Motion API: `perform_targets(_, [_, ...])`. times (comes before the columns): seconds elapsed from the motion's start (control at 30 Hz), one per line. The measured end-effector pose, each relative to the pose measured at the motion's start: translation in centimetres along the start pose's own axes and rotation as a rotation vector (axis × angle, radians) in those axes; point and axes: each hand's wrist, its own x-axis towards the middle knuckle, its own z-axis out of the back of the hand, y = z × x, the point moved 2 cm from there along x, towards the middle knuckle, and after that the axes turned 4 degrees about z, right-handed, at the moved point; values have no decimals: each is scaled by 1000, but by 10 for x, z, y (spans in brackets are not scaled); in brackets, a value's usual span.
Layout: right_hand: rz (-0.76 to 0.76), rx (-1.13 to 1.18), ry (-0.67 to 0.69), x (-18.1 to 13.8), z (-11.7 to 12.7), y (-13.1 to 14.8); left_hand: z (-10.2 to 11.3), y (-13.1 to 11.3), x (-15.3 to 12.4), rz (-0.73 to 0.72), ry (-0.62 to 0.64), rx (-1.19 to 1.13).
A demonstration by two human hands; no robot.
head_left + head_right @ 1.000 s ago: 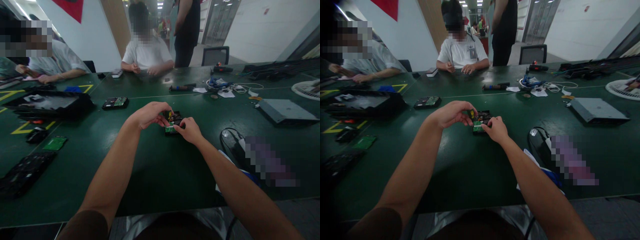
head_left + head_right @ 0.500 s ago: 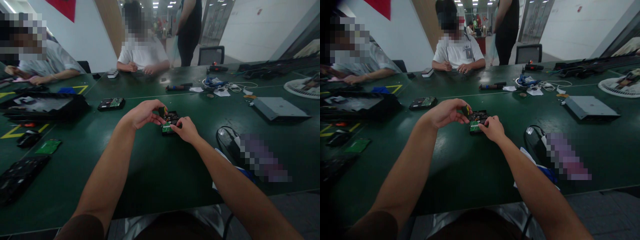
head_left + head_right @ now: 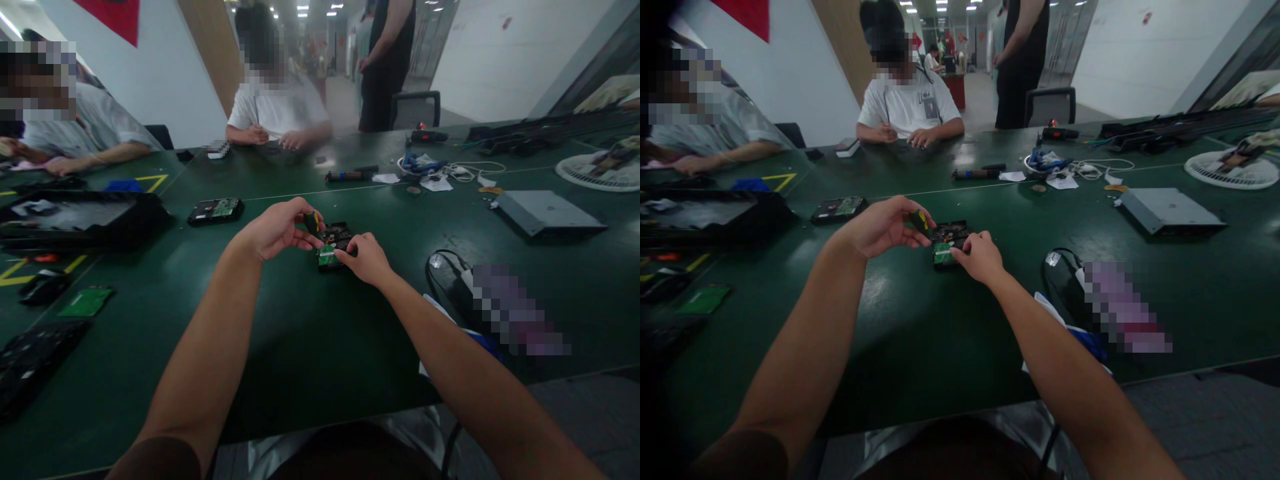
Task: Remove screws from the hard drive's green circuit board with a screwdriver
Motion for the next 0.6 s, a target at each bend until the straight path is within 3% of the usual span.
perform_targets(0.4, [-33, 35, 43, -3, 6, 6, -2, -2, -1, -7, -106, 90])
perform_targets(0.6, [-11, 27, 25, -2, 4, 5, -8, 0, 0, -22, -53, 60])
